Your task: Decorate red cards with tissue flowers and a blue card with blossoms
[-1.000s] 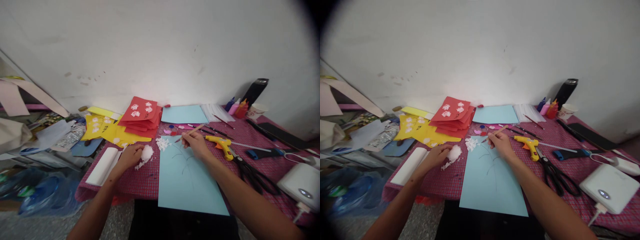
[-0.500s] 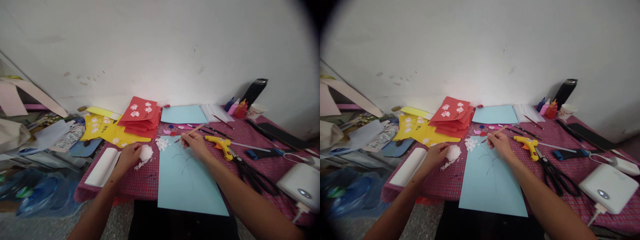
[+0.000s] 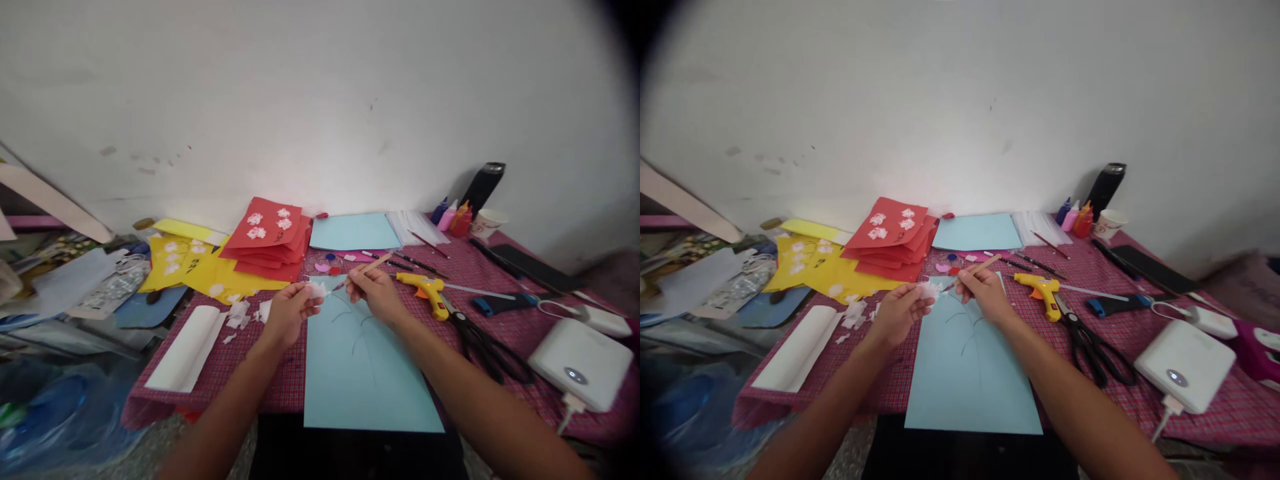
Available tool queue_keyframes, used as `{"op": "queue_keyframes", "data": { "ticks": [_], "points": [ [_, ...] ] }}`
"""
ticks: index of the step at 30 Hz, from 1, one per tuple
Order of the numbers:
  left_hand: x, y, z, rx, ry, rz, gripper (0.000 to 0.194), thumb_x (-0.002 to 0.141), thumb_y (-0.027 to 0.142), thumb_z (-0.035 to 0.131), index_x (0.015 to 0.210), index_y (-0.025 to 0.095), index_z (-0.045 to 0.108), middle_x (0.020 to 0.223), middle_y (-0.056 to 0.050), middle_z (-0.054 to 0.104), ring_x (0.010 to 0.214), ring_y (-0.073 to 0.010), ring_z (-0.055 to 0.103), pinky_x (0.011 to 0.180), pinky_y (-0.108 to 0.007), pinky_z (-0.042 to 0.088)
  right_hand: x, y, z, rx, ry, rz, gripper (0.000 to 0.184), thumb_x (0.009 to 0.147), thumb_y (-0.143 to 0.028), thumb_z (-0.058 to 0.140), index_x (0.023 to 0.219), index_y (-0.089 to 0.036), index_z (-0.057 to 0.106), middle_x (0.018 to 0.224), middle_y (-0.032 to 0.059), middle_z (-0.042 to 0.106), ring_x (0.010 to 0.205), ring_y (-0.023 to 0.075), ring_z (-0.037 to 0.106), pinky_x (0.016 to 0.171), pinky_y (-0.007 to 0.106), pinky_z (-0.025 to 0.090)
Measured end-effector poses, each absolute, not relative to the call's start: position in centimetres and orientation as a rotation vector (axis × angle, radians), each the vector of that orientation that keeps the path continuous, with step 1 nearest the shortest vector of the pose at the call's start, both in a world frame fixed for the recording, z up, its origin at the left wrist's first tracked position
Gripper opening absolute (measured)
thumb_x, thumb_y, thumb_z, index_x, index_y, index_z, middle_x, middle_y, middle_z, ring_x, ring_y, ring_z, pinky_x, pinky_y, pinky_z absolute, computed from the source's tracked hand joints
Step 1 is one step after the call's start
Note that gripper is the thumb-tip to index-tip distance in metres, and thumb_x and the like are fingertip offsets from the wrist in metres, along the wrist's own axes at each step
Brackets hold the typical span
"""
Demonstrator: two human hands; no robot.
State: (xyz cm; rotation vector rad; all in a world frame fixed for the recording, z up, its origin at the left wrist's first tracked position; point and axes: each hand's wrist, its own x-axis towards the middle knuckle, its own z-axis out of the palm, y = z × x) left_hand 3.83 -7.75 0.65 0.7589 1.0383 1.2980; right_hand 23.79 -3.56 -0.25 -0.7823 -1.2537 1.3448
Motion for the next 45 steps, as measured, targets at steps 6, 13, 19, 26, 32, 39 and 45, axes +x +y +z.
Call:
{"op": "queue_keyframes", "data": {
  "ticks": [6,13,19,26,32,39,45],
  "points": [
    [6.4,-6.9,-0.6,0.765,0.949,1.27,0.033,0.068,0.034,0.082,0.089,0.014,0.065,0.084,-0.006,0.07,0.076,-0.0172,0.07,0.067,-0.028,0.055,23.8,-3.3,-0.4,-0.82,-1.256,1.318,0.033,0.084,-0.05,0.067,0.08,-0.018,0.063,0.065,0.0007,0.066,0.046,0.0103,0.054,0.046,0.023,0.043],
    [6.1,-7.2,-1.3,0.749,0.922,1.269,0.036,0.07,0.035,0.082,0.095,0.014,0.066,0.085,-0.006,0.071,0.081,-0.0182,0.071,0.072,-0.029,0.054,23.5,-3.5,-0.5,-0.829,-1.328,1.317,0.03,0.085,-0.049,0.066,0.082,-0.019,0.063,0.07,0.0012,0.069,0.048,0.0102,0.054,0.047,0.023,0.042],
    [6.2,-7.2,-1.1,0.742,0.921,1.263,0.036,0.069,0.034,0.082,0.095,0.014,0.066,0.086,-0.006,0.072,0.08,-0.0179,0.071,0.072,-0.029,0.054,23.4,-3.6,-0.4,-0.86,-1.382,1.276,0.031,0.085,-0.049,0.065,0.081,-0.019,0.064,0.07,0.0016,0.069,0.048,0.0103,0.054,0.048,0.024,0.042],
    [6.1,-7.5,-0.7,0.755,0.922,1.257,0.033,0.068,0.025,0.077,0.098,0.014,0.07,0.092,-0.01,0.074,0.083,-0.0208,0.071,0.072,-0.031,0.054,23.4,-3.4,-0.6,-0.919,-1.396,1.233,0.031,0.085,-0.049,0.065,0.079,-0.019,0.064,0.068,0.0015,0.068,0.046,0.0104,0.053,0.046,0.024,0.042],
    [6.1,-7.4,-0.8,0.85,0.976,1.243,0.041,0.061,0.022,0.08,0.101,0.017,0.071,0.091,-0.008,0.073,0.076,-0.0182,0.07,0.056,-0.024,0.048,23.5,-3.3,-0.7,-0.927,-1.377,1.251,0.032,0.084,-0.048,0.066,0.074,-0.018,0.064,0.067,0.0015,0.068,0.046,0.01,0.054,0.046,0.024,0.042],
    [6.1,-7.2,-1.3,0.911,1.037,1.275,0.035,0.065,0.03,0.081,0.095,0.014,0.072,0.083,-0.007,0.071,0.073,-0.017,0.067,0.057,-0.025,0.05,23.5,-3.3,-0.8,-0.862,-1.374,1.347,0.03,0.084,-0.046,0.067,0.074,-0.018,0.065,0.069,0.0019,0.069,0.047,0.0097,0.054,0.046,0.023,0.042],
    [6.1,-7.3,-1.5,0.91,0.966,1.227,0.032,0.071,0.033,0.079,0.095,0.013,0.072,0.077,-0.005,0.069,0.069,-0.0136,0.063,0.06,-0.025,0.051,23.4,-3.4,-1.0,-0.823,-1.406,1.357,0.029,0.084,-0.046,0.068,0.08,-0.018,0.067,0.071,0.0022,0.069,0.049,0.01,0.054,0.049,0.024,0.045]
  ]
}}
